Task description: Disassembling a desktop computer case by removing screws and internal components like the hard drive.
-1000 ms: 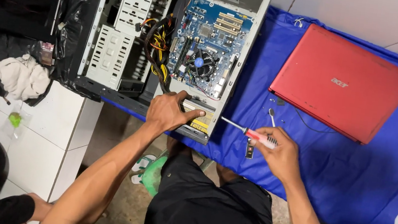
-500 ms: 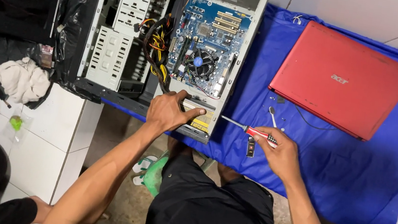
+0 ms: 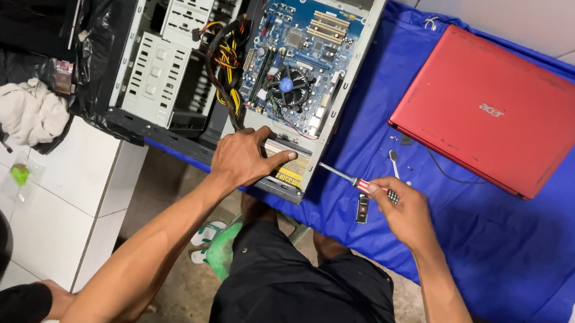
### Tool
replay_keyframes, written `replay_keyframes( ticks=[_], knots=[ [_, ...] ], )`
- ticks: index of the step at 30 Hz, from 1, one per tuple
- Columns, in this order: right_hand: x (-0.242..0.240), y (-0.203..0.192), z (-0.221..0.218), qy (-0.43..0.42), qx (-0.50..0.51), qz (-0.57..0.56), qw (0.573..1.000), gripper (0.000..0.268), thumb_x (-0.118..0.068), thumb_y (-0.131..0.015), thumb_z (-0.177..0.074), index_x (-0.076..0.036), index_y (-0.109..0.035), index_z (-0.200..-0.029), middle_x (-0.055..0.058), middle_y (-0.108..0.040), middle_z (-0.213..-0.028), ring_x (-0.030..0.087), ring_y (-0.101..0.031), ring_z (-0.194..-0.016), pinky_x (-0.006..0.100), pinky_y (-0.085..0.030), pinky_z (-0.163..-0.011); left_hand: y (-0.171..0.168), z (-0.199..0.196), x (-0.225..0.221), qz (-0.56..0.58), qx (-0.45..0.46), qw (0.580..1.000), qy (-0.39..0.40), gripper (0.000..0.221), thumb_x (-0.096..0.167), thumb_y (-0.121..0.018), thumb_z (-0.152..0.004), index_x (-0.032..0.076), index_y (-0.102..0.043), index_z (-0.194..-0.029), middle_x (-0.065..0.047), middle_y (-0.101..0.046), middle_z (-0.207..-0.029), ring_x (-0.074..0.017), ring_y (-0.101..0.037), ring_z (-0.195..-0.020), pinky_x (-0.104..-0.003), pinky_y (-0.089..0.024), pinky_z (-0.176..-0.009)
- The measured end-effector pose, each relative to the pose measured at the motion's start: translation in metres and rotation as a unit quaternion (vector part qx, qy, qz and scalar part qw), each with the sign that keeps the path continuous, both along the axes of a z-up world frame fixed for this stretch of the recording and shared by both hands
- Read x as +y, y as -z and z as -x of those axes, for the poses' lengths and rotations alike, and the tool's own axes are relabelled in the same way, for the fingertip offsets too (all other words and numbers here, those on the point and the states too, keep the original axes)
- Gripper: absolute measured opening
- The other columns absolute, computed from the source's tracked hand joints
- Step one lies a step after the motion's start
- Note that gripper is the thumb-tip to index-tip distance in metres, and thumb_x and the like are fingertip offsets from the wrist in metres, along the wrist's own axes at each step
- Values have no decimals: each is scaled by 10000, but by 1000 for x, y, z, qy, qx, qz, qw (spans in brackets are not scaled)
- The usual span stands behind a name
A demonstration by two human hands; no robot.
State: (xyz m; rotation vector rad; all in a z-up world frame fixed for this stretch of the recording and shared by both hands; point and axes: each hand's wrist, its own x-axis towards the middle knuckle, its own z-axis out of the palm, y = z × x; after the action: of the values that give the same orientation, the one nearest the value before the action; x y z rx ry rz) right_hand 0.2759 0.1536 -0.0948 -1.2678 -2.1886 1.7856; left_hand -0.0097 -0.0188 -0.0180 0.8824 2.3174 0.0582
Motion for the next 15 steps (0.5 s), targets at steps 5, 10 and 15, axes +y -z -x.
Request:
replay_keyframes(
  ticks=[5, 10, 15],
  knots=[
    [3, -17, 4, 5, 60, -66, 996, 404, -144, -920, -724, -129, -748, -1090, 138, -727, -952, 296, -714, -882, 398, -558, -800, -6, 0, 2, 4, 0, 1000, 5, 667, 759, -579, -829, 214, -681, -1199, -180, -712, -1105, -446, -703, -1056, -539, -553, -900],
    [2, -20, 5, 3, 68, -86, 994, 187, -175, -860, -819, -162, -814, -999, 112, -762, -888, 322, -729, -877, 404, -543, -826, -11, -1, 5, 19, -5, 1000, 4, 672, 766, -571, -828, 217, -670, -1203, -178, -702, -1133, -445, -696, -1076, -530, -549, -914],
    [-6, -27, 10, -2, -26, -10, 1000, 222, -281, -758, -905, -207, -760, -1115, 102, -795, -915, 341, -728, -972, 456, -542, -895, -14, -2, 5, 22, -12, 1000, 8, 678, 761, -562, -846, 200, -666, -1213, -192, -691, -1153, -456, -688, -1094, -536, -548, -913]
  ],
)
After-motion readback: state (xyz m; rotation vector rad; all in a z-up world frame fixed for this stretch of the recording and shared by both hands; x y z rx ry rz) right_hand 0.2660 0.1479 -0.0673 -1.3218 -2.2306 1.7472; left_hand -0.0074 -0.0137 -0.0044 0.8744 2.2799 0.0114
